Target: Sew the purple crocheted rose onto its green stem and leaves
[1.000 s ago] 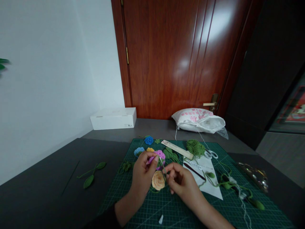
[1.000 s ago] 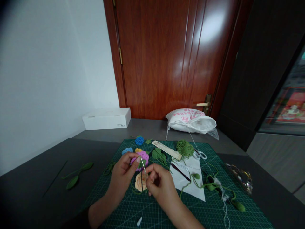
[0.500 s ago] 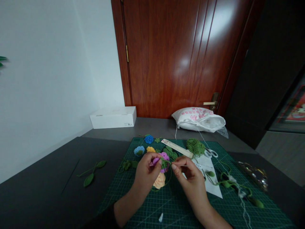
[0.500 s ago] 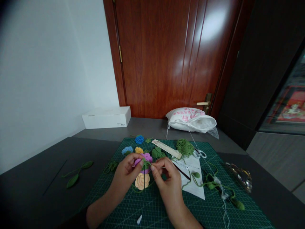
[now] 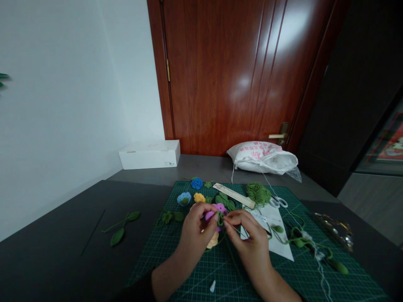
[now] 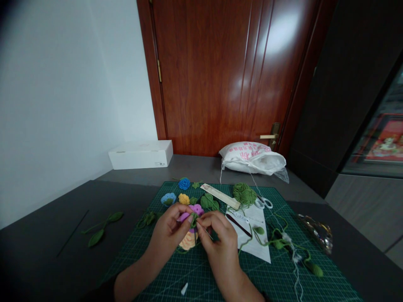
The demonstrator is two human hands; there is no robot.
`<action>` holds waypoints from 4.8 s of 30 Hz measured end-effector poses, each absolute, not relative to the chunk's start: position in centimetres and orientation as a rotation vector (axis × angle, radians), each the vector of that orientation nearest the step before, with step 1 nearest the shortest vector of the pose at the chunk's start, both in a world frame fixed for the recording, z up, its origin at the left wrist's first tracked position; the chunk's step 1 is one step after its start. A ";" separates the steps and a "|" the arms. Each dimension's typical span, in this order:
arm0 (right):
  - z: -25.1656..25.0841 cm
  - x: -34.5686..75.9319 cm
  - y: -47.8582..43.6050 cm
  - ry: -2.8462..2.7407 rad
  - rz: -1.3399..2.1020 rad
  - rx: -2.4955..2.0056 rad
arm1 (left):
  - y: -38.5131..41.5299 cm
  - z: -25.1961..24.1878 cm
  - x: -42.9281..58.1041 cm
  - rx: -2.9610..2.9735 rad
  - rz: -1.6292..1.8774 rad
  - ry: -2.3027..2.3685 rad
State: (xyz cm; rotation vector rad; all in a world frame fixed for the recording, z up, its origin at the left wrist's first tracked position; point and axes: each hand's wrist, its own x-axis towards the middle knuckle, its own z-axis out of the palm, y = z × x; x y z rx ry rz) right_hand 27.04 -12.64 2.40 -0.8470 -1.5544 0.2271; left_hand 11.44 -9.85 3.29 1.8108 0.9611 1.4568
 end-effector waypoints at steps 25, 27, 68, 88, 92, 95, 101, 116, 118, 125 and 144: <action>2.6 27.6 -13.2 -1.690 0.178 -0.941 | -10.3 4.4 10.7 2.206 1.693 0.931; 2.5 27.3 -13.1 -1.643 0.258 -0.997 | -10.3 4.5 10.6 2.238 1.718 0.960; 2.7 28.2 -10.3 -0.950 1.041 -0.821 | -9.1 4.5 10.8 2.183 1.164 0.809; 3.4 27.5 -11.7 -0.920 1.155 -0.669 | -8.8 3.9 10.4 1.759 1.237 0.623; 3.7 27.4 -12.0 -0.986 1.103 -0.579 | -9.1 4.6 10.2 1.899 1.309 0.582; 3.9 27.3 -12.2 -1.012 1.083 -0.532 | -9.2 5.0 10.1 2.020 1.360 0.559; 4.2 27.2 -12.6 -1.045 1.052 -0.488 | -9.2 4.9 9.9 2.101 1.442 0.465; 2.9 27.8 -11.6 -0.990 0.979 -0.594 | -9.8 4.6 10.9 1.675 1.283 0.709; 2.9 27.8 -11.7 -1.016 0.933 -0.620 | -9.8 4.5 11.1 1.636 1.291 0.742; 3.4 27.5 -12.3 -1.104 0.800 -0.619 | -9.8 4.5 11.2 1.554 1.380 0.775; 4.0 27.7 -13.2 -1.820 0.225 -0.992 | -9.2 4.1 10.3 1.940 1.658 0.908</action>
